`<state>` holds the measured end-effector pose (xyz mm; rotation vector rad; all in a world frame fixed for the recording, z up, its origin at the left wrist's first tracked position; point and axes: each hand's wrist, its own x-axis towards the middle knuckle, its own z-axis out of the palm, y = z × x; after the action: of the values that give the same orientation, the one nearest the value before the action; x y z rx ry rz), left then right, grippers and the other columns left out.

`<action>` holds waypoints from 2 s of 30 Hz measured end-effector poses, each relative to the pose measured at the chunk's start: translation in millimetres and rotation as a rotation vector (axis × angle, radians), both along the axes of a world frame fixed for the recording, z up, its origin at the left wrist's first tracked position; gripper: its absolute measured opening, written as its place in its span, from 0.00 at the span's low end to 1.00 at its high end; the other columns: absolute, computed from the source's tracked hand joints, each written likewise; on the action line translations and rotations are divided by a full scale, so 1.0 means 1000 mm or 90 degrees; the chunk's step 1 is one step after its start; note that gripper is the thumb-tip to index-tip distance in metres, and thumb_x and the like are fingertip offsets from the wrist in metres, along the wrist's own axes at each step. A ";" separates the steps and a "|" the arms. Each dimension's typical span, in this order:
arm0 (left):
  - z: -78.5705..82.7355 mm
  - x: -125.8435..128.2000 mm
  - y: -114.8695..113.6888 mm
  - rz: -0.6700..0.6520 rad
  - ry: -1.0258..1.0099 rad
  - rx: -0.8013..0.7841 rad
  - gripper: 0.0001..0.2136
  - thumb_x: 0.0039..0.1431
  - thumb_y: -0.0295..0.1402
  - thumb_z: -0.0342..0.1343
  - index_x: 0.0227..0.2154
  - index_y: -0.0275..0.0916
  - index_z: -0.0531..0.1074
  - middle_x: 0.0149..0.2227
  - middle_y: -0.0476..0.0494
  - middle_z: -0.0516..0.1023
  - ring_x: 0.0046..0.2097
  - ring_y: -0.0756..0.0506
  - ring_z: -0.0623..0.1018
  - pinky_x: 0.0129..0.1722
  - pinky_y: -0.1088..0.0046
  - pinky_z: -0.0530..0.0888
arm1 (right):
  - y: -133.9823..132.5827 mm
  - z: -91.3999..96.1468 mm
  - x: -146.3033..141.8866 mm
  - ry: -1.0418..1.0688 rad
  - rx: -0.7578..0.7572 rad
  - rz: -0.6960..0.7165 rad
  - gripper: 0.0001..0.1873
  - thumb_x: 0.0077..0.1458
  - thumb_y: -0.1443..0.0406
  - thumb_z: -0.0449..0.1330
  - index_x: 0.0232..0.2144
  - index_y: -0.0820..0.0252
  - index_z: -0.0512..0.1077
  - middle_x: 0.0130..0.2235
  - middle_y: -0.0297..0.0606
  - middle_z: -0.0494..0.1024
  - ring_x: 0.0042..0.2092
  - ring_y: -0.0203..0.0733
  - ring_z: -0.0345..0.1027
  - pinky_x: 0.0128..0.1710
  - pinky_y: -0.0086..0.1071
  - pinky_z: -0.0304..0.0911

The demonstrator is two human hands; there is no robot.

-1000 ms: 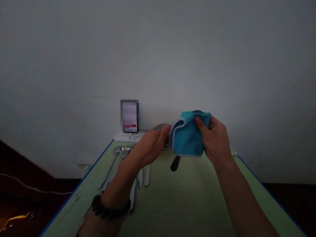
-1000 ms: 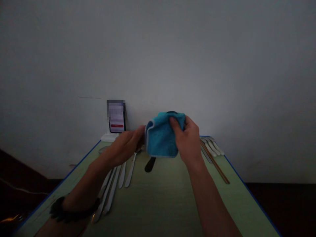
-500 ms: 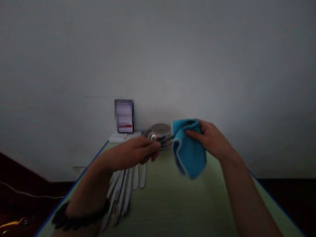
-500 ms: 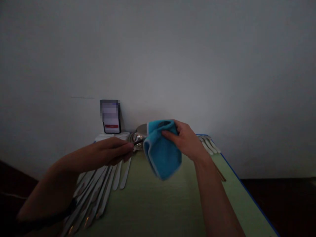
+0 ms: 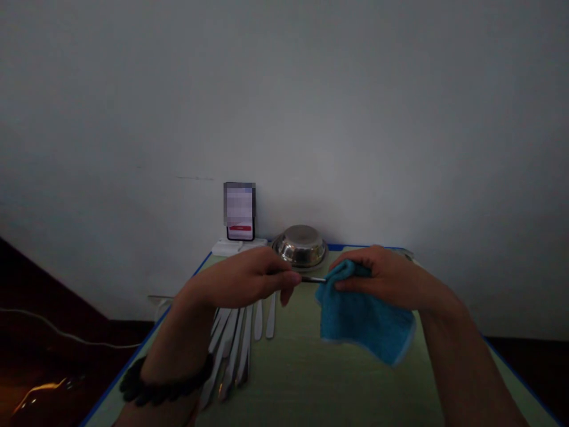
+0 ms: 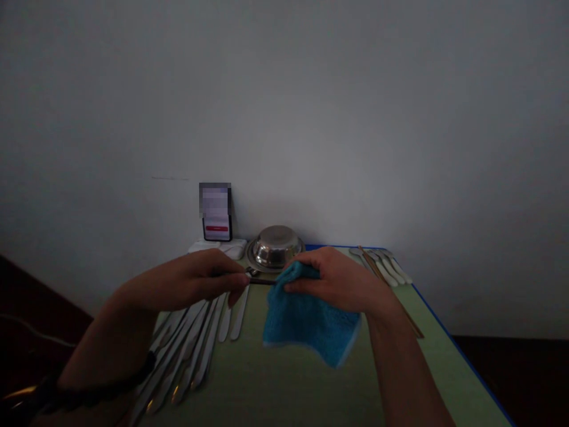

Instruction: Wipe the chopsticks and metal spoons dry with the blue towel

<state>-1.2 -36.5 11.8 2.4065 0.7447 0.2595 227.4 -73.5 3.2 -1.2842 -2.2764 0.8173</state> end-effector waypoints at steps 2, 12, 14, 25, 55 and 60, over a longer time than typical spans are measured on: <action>-0.001 0.007 -0.004 -0.006 0.013 0.006 0.18 0.60 0.37 0.43 0.20 0.36 0.73 0.19 0.50 0.70 0.23 0.52 0.67 0.24 0.79 0.62 | -0.002 0.000 -0.006 -0.031 0.031 0.009 0.10 0.51 0.59 0.57 0.32 0.58 0.73 0.30 0.31 0.76 0.32 0.35 0.68 0.31 0.28 0.59; -0.002 0.021 -0.007 0.018 0.016 -0.015 0.16 0.58 0.34 0.45 0.21 0.37 0.73 0.21 0.50 0.71 0.25 0.51 0.69 0.26 0.78 0.63 | 0.002 -0.002 -0.011 -0.085 0.068 0.057 0.12 0.53 0.59 0.55 0.35 0.59 0.72 0.34 0.35 0.77 0.33 0.36 0.68 0.32 0.29 0.57; -0.002 0.018 -0.006 0.021 0.011 0.002 0.17 0.59 0.37 0.43 0.22 0.37 0.73 0.21 0.49 0.71 0.25 0.51 0.69 0.26 0.78 0.63 | 0.001 0.001 -0.003 -0.086 0.069 0.036 0.10 0.52 0.59 0.56 0.33 0.58 0.72 0.32 0.33 0.76 0.32 0.35 0.67 0.32 0.28 0.57; -0.002 0.008 0.000 0.112 -0.207 0.061 0.17 0.60 0.40 0.42 0.23 0.38 0.69 0.18 0.52 0.64 0.22 0.52 0.64 0.21 0.80 0.60 | 0.010 -0.004 0.006 0.293 0.278 -0.369 0.14 0.47 0.54 0.59 0.32 0.58 0.72 0.28 0.32 0.75 0.29 0.36 0.66 0.28 0.29 0.60; -0.016 0.052 -0.013 0.069 -0.136 0.026 0.10 0.59 0.30 0.41 0.24 0.37 0.61 0.17 0.56 0.63 0.19 0.55 0.64 0.22 0.80 0.63 | 0.024 -0.029 -0.050 0.895 -0.001 -0.518 0.21 0.44 0.49 0.57 0.33 0.60 0.69 0.26 0.32 0.73 0.26 0.34 0.67 0.25 0.28 0.62; -0.014 0.054 -0.012 0.063 -0.108 0.114 0.05 0.56 0.28 0.45 0.26 0.37 0.63 0.22 0.54 0.67 0.22 0.54 0.65 0.23 0.79 0.62 | 0.034 -0.042 -0.044 0.858 -0.004 -0.522 0.21 0.44 0.49 0.56 0.29 0.61 0.70 0.24 0.34 0.73 0.26 0.36 0.67 0.25 0.31 0.64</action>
<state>52.7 -48.7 -1.8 2.4786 0.7920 0.5846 183.6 -39.3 -38.3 -0.9809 -0.6190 0.9051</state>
